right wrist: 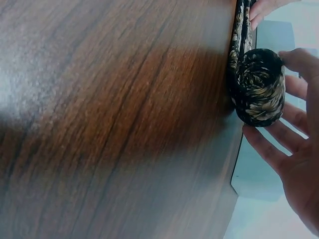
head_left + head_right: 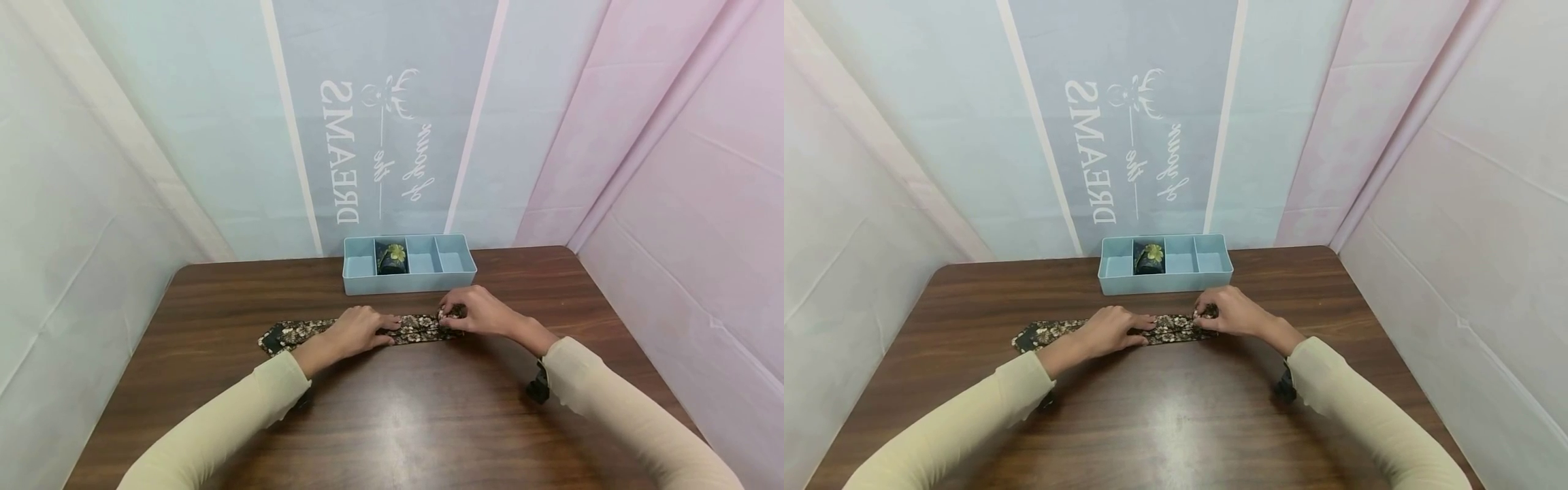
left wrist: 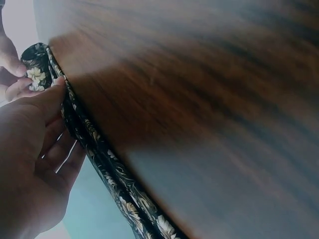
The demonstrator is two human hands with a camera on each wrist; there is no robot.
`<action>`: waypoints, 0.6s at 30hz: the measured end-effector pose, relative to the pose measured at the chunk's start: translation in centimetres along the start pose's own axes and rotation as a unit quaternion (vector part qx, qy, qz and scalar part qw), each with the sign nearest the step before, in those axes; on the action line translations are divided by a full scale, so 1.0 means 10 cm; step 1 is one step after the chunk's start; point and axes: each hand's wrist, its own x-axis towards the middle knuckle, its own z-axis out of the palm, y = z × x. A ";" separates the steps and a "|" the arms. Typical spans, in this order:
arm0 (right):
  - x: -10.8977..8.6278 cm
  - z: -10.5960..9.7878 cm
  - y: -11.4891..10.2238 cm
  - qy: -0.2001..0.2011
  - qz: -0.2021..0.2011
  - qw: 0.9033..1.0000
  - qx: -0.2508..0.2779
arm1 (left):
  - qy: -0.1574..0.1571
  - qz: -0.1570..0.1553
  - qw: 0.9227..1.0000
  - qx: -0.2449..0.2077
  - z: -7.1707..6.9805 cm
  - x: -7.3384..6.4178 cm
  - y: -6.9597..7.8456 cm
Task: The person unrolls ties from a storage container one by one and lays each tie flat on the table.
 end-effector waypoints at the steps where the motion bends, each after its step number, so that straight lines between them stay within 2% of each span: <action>1: 0.00 0.00 0.00 0.001 0.004 1.000 0.001 | -0.002 -0.002 1.000 -0.001 -0.01 0.00 0.00; 10: -0.02 -0.01 0.03 0.004 0.016 1.000 0.000 | -0.008 -0.010 1.000 -0.012 -0.05 -0.07 -0.04; 18: -0.03 -0.04 0.06 -0.019 -0.014 1.000 0.003 | 0.000 -0.012 1.000 -0.018 -0.07 -0.11 -0.08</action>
